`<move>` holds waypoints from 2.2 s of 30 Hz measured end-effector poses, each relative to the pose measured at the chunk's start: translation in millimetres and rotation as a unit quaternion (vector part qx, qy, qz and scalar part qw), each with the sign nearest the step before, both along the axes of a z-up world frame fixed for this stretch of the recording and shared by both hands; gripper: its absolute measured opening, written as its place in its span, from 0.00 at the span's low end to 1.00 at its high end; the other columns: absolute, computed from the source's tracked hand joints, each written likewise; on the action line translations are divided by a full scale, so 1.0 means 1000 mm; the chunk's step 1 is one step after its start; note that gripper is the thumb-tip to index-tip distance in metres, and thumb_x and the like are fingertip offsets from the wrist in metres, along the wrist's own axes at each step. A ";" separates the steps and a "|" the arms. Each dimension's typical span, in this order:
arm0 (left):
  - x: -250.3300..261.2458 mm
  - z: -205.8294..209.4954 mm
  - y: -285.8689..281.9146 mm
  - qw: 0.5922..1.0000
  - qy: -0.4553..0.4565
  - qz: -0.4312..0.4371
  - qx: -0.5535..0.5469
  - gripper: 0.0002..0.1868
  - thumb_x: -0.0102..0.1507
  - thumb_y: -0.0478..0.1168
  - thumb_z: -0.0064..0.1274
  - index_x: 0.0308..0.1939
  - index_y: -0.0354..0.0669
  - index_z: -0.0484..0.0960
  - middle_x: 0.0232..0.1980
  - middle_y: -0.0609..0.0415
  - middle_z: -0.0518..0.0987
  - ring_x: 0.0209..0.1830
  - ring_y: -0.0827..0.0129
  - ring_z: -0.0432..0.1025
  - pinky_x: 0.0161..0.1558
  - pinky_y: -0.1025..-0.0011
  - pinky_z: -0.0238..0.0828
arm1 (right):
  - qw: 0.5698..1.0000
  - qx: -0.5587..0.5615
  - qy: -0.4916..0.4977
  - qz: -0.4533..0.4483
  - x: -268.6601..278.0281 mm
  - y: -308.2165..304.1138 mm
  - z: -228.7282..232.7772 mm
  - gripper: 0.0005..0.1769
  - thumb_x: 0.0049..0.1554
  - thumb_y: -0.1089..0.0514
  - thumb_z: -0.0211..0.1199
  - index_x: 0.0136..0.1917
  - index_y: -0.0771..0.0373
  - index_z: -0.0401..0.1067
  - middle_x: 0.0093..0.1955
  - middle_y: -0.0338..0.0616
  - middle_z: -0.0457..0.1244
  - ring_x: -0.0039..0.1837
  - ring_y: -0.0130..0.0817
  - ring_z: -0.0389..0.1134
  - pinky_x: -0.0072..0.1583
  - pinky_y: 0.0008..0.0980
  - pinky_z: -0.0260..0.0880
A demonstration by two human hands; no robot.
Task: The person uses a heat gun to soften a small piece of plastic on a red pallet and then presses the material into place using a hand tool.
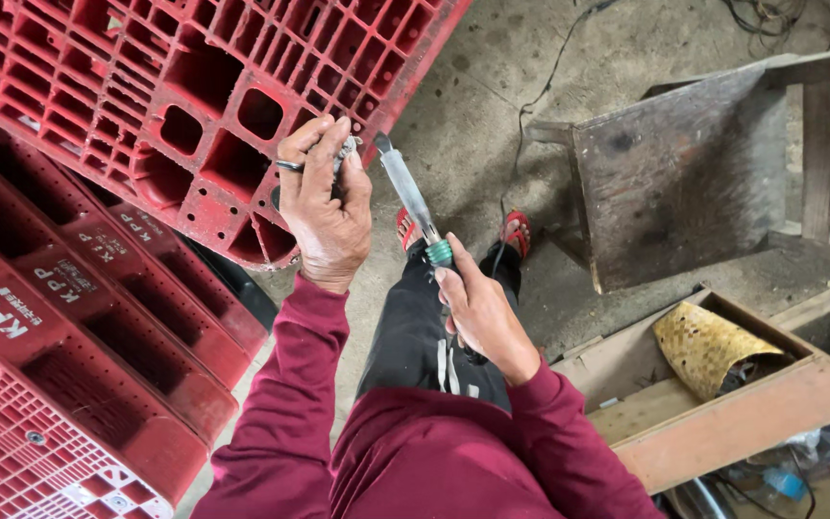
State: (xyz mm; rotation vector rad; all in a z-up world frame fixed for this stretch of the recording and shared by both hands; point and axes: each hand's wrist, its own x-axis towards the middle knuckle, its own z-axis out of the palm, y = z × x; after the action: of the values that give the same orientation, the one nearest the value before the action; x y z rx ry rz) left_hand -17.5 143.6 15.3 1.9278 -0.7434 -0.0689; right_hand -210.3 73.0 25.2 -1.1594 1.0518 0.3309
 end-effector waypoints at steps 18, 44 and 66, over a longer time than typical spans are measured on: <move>0.004 0.008 0.000 0.999 -0.031 -0.016 0.009 0.14 0.71 0.26 0.53 0.61 0.37 0.79 0.61 0.47 0.73 0.56 0.61 0.77 0.56 0.70 0.79 | 0.978 0.180 -0.046 -0.099 0.002 -0.008 -0.006 0.31 0.64 0.51 0.48 0.78 0.56 0.57 0.36 0.38 0.62 0.25 0.26 0.61 0.26 0.27 0.62; 0.005 0.011 -0.010 0.995 -0.046 0.014 0.086 0.16 0.69 0.25 0.55 0.60 0.36 0.79 0.60 0.45 0.75 0.56 0.58 0.76 0.56 0.67 0.80 | 0.994 0.113 -0.002 -0.004 0.006 -0.038 -0.003 0.30 0.64 0.52 0.51 0.78 0.58 0.58 0.33 0.38 0.62 0.28 0.26 0.62 0.31 0.28 0.64; 0.004 0.012 -0.011 0.993 -0.053 0.013 0.100 0.16 0.68 0.26 0.55 0.60 0.36 0.79 0.61 0.46 0.74 0.56 0.60 0.76 0.56 0.69 0.79 | 0.988 0.150 -0.019 0.008 -0.003 -0.043 0.000 0.31 0.65 0.48 0.49 0.79 0.57 0.56 0.35 0.38 0.62 0.28 0.24 0.62 0.31 0.26 0.65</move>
State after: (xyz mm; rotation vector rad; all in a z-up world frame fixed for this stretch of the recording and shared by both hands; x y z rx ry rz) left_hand -13.7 132.2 27.7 2.1457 -0.8069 -0.0264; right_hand -213.6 30.3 25.0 -0.9005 0.9234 0.4622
